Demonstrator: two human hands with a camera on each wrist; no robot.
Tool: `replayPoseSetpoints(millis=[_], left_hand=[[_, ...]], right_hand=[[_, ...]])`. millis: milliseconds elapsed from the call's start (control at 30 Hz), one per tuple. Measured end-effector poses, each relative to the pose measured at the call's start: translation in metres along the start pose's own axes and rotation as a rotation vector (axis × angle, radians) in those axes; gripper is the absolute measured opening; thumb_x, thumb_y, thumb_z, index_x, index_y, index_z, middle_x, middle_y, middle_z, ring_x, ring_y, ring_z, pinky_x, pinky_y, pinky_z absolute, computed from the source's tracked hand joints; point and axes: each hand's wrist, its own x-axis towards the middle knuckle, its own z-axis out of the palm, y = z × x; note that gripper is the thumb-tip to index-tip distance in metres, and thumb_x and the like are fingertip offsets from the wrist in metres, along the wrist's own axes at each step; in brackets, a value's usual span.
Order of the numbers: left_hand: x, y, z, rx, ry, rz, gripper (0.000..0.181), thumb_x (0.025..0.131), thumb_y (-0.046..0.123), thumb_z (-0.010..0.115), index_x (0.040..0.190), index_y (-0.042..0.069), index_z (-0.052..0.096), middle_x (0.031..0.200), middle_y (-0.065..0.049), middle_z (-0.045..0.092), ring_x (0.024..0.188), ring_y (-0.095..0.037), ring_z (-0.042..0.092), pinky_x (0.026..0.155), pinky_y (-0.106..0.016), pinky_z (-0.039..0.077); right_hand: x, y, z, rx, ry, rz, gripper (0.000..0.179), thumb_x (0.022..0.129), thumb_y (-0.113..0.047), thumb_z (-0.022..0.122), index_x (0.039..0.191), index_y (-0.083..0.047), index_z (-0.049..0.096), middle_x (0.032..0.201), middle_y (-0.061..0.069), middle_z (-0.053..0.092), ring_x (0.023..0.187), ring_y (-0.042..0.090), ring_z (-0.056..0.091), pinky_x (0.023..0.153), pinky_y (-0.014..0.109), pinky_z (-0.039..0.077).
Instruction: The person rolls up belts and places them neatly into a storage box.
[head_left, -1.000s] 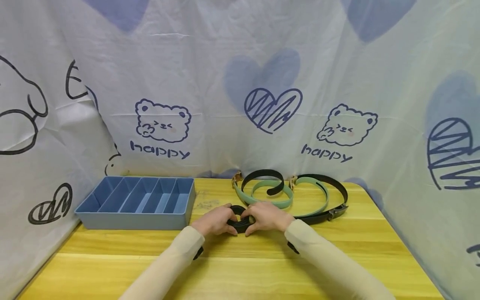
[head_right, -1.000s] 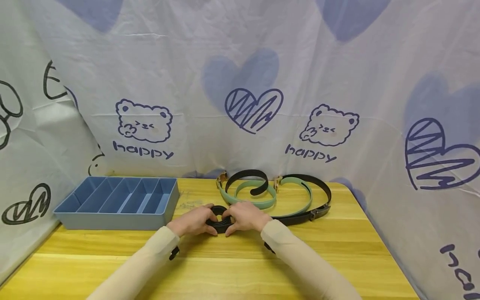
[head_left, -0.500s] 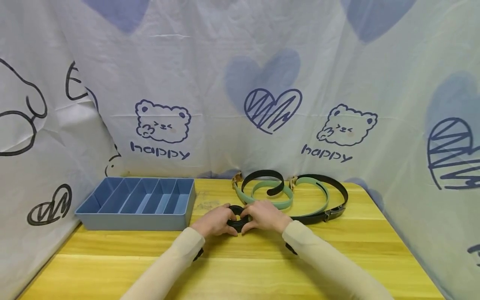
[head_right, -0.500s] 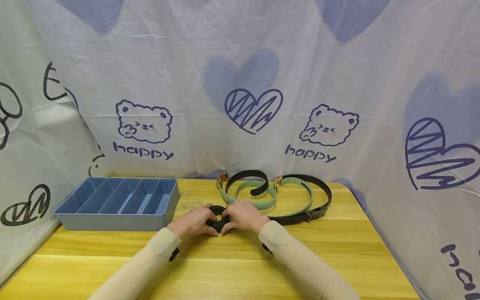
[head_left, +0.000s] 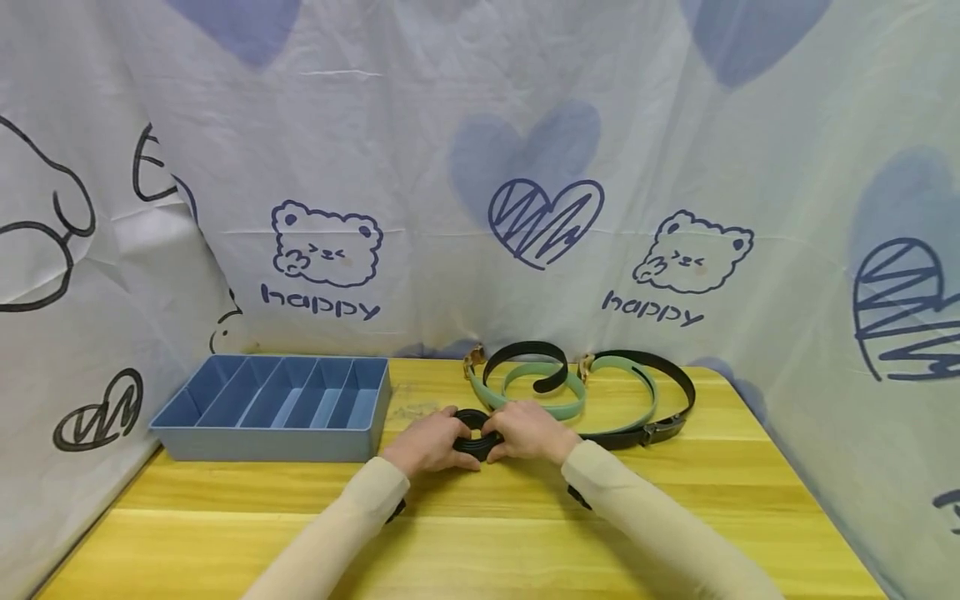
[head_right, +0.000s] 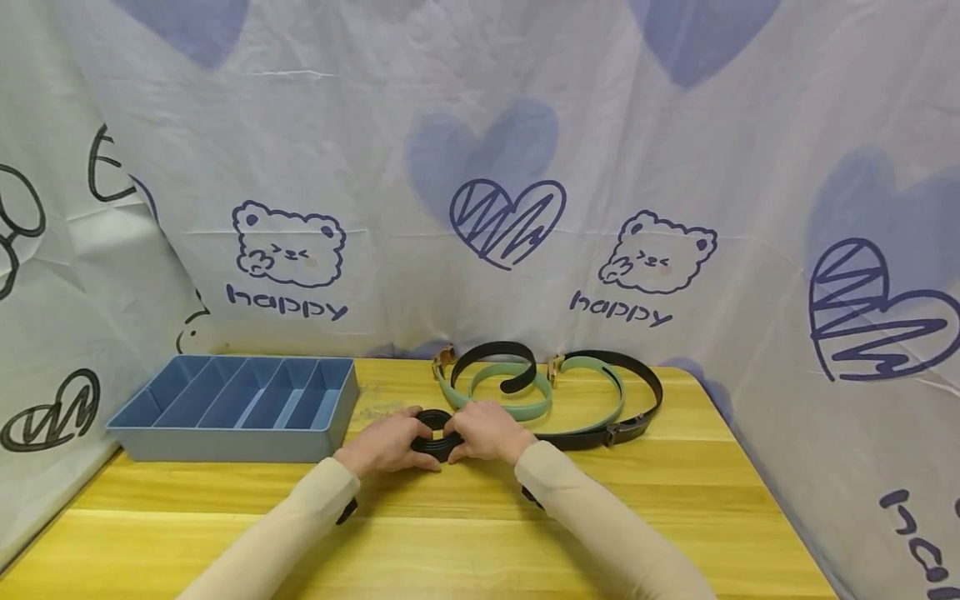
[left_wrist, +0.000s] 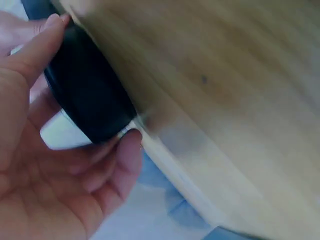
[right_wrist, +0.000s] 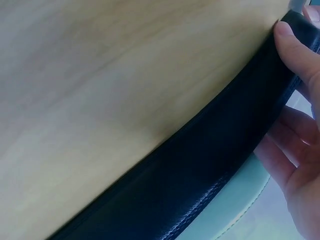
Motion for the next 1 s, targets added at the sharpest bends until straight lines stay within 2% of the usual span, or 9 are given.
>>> replayPoseSetpoints(millis=[167,267,400,500,633,733,800,867,1000], left_hand=[[0.002,0.008,0.002,0.083,0.048,-0.041,0.043,0.079,0.058,0.074,0.096,0.019,0.077,0.113,-0.017,0.062,0.098,-0.032,0.054,0.077,-0.047,0.053],[0.004,0.006,0.002,0.069,0.049,-0.018,0.038,0.078,0.054,0.076,0.091,0.018,0.077,0.105,-0.013,0.064,0.093,-0.029,0.052,0.078,-0.043,0.052],[0.003,-0.003,0.0,0.004,0.007,0.056,0.038,0.079,0.047,0.079,0.099,0.016,0.078,0.126,-0.015,0.062,0.106,-0.032,0.054,0.09,-0.044,0.05],[0.002,-0.007,-0.002,-0.047,-0.02,0.107,0.036,0.081,0.042,0.079,0.104,0.015,0.077,0.14,-0.017,0.054,0.114,-0.035,0.055,0.096,-0.045,0.049],[0.002,-0.006,-0.002,-0.052,-0.02,0.116,0.039,0.083,0.045,0.076,0.109,0.016,0.076,0.138,-0.018,0.055,0.118,-0.036,0.057,0.098,-0.045,0.049],[0.004,-0.004,-0.001,-0.018,-0.01,0.113,0.044,0.084,0.049,0.073,0.115,0.017,0.074,0.131,-0.014,0.062,0.125,-0.038,0.054,0.101,-0.047,0.048],[0.004,-0.003,-0.001,-0.009,-0.005,0.119,0.043,0.085,0.048,0.073,0.115,0.017,0.074,0.126,-0.01,0.066,0.13,-0.038,0.051,0.103,-0.048,0.046],[0.005,-0.002,-0.001,-0.016,-0.007,0.133,0.039,0.085,0.044,0.073,0.113,0.017,0.075,0.121,-0.006,0.069,0.132,-0.037,0.049,0.105,-0.048,0.045],[0.005,-0.002,-0.004,-0.052,-0.04,0.142,0.035,0.086,0.039,0.074,0.112,0.016,0.076,0.128,-0.009,0.066,0.132,-0.035,0.05,0.105,-0.046,0.045]], right_hand=[[0.0,-0.002,-0.001,0.004,0.01,0.018,0.04,0.076,-0.053,0.077,0.103,-0.024,0.077,0.089,-0.008,0.074,0.068,0.008,0.063,0.061,0.025,0.051],[-0.002,0.0,-0.004,0.043,-0.013,0.024,0.045,0.076,-0.052,0.077,0.109,-0.022,0.076,0.096,-0.005,0.074,0.077,0.011,0.066,0.069,0.029,0.053],[-0.006,0.002,-0.009,0.155,-0.11,0.044,0.052,0.079,-0.048,0.077,0.123,-0.021,0.07,0.129,0.004,0.064,0.113,0.022,0.063,0.094,0.039,0.051],[-0.007,0.004,-0.011,0.205,-0.131,0.046,0.047,0.081,-0.045,0.078,0.12,-0.02,0.071,0.138,0.007,0.057,0.124,0.025,0.057,0.102,0.041,0.047],[-0.005,0.003,-0.009,0.145,-0.052,0.011,0.041,0.076,-0.048,0.079,0.106,-0.019,0.077,0.112,-0.001,0.071,0.097,0.014,0.067,0.085,0.031,0.055],[-0.005,0.001,-0.007,0.088,-0.003,0.002,0.043,0.073,-0.055,0.078,0.1,-0.021,0.079,0.094,-0.008,0.074,0.074,0.006,0.066,0.07,0.025,0.055],[-0.005,0.001,-0.006,0.079,0.009,0.009,0.045,0.073,-0.057,0.077,0.1,-0.022,0.079,0.09,-0.008,0.075,0.068,0.005,0.065,0.067,0.025,0.054],[-0.006,0.001,-0.006,0.094,-0.006,0.027,0.048,0.073,-0.058,0.077,0.105,-0.022,0.078,0.098,-0.007,0.075,0.076,0.008,0.067,0.071,0.028,0.055],[-0.009,0.003,-0.006,0.157,-0.08,0.053,0.057,0.076,-0.055,0.077,0.121,-0.02,0.071,0.133,0.004,0.062,0.114,0.021,0.063,0.093,0.038,0.052]])
